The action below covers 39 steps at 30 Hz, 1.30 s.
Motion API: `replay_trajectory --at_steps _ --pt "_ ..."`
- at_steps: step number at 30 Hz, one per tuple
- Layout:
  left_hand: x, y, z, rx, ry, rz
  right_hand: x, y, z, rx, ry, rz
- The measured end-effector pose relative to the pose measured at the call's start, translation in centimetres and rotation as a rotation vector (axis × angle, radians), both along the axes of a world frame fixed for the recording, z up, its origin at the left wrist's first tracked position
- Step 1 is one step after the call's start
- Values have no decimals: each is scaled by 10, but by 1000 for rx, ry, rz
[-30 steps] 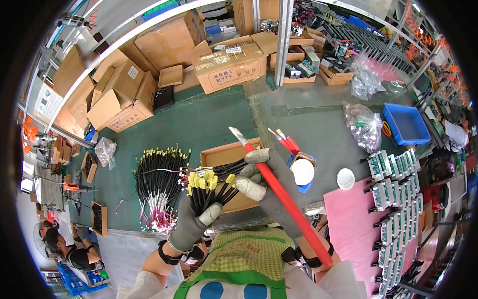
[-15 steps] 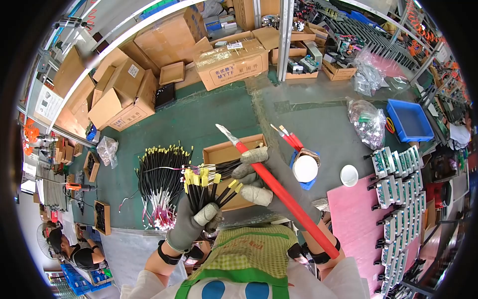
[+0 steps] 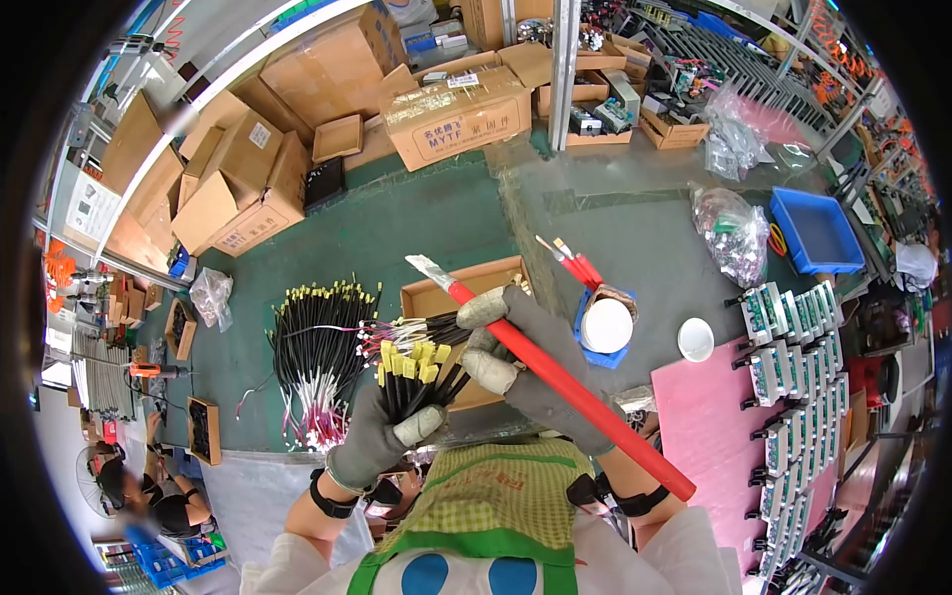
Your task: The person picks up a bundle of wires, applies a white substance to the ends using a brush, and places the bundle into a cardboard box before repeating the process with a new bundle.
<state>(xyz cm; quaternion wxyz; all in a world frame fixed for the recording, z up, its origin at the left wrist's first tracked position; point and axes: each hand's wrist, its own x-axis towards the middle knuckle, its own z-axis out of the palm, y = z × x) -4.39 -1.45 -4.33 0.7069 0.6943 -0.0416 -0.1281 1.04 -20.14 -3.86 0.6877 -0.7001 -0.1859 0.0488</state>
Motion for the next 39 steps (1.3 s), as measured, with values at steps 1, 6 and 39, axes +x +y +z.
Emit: replay_trajectory --at_steps 1,6,39 --pt "1 0 0 30 -18 -9 0 0 0 -16 -13 -3" --pt "8 12 12 -165 232 -68 2 -9 1 194 122 -61" --pt "32 2 13 -92 343 29 9 -190 -142 481 558 -651"
